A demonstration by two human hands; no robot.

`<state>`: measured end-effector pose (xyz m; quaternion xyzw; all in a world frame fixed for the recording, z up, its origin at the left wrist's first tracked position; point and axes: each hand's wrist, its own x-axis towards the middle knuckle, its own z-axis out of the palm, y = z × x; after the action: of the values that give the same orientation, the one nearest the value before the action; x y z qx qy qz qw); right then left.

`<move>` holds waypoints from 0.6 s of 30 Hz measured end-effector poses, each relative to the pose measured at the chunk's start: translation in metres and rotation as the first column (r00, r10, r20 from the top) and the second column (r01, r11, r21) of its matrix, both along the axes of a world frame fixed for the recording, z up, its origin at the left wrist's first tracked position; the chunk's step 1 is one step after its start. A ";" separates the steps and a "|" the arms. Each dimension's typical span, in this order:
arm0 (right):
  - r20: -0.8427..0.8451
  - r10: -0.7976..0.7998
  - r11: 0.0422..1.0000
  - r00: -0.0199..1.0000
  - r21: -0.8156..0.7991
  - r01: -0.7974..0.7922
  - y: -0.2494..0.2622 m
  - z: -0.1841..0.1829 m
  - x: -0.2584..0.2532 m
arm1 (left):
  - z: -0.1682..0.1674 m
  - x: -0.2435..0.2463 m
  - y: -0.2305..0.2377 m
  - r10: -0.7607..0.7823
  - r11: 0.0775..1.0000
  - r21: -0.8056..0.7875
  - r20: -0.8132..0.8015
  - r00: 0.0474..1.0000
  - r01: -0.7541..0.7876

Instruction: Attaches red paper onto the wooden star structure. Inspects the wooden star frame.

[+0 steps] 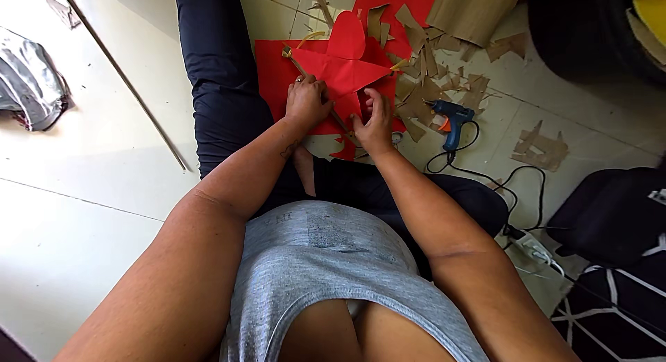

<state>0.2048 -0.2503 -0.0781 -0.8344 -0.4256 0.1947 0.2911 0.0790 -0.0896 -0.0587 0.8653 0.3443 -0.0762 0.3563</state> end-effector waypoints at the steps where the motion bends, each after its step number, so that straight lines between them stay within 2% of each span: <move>1: 0.115 0.055 0.997 0.992 0.051 -0.061 -0.001 0.000 -0.001 | 0.000 0.000 0.000 0.000 1.000 -0.002 0.000 1.000 0.000; 3: 0.254 0.158 0.978 0.954 0.092 -0.186 -0.003 0.001 -0.004 | -0.001 0.000 0.000 -0.001 1.000 -0.001 0.002 1.000 0.001; 6: 0.318 0.258 0.957 0.912 0.043 -0.286 -0.006 -0.004 -0.011 | 0.000 0.001 0.000 -0.005 1.000 0.009 -0.004 1.000 0.006; 12: 0.331 0.337 0.942 0.881 -0.111 -0.318 -0.007 -0.002 -0.015 | 0.002 0.002 0.000 -0.004 1.000 0.005 -0.004 1.000 0.004; 18: 0.376 0.360 0.933 0.854 -0.136 -0.334 -0.005 -0.001 -0.018 | 0.001 0.002 0.001 -0.006 1.000 0.009 -0.007 1.000 0.006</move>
<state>0.1864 -0.2549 -0.0796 -0.7750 -0.6121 0.0859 0.1317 0.0807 -0.0890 -0.0577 0.8676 0.3433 -0.0786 0.3511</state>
